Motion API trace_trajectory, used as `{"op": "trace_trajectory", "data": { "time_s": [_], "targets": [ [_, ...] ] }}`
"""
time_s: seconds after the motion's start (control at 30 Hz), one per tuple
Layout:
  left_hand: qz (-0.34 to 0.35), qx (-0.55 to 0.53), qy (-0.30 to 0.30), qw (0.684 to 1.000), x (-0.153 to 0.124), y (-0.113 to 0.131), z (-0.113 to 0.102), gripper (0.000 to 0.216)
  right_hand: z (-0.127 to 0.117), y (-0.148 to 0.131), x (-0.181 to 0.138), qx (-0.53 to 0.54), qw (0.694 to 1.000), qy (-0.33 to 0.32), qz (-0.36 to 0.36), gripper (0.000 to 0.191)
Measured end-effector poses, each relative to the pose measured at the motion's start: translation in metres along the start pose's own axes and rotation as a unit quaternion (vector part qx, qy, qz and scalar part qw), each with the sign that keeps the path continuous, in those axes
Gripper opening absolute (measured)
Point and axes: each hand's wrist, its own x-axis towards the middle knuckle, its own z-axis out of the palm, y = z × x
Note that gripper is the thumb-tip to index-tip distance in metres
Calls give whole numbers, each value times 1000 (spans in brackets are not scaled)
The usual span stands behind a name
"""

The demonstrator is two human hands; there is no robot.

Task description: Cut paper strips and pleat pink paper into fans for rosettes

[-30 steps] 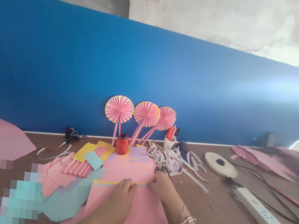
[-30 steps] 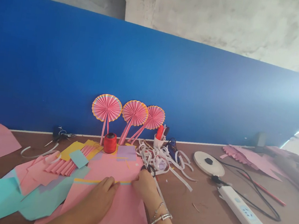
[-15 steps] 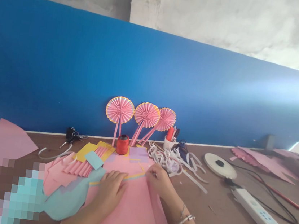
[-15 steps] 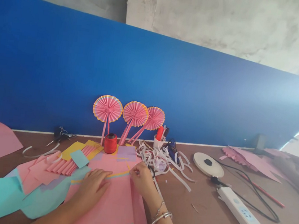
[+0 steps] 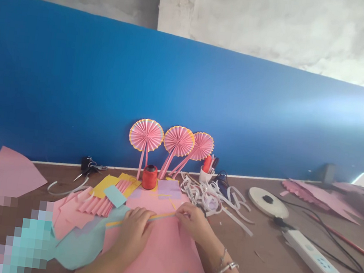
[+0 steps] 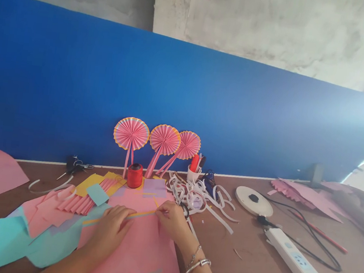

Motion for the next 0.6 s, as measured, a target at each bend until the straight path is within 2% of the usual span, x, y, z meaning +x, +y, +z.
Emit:
{"op": "trace_trajectory", "data": {
  "time_s": [0.17, 0.33, 0.5, 0.6],
  "targets": [
    [-4, -48, 9, 999, 0, 3, -2, 20, 5, 11, 2, 42, 998, 16, 40, 17],
    [2, -88, 37, 995, 0, 4, -3, 17, 12, 29, 8, 87, 991, 49, 89, 30],
    [-64, -163, 65, 982, 5, -4, 3, 13, 6, 42, 13, 87, 984, 112, 110, 42],
    [-82, -206, 61, 973, 10, -9, 0, 13, 10, 44, 14, 62, 987, 118, 92, 40]
  ]
}}
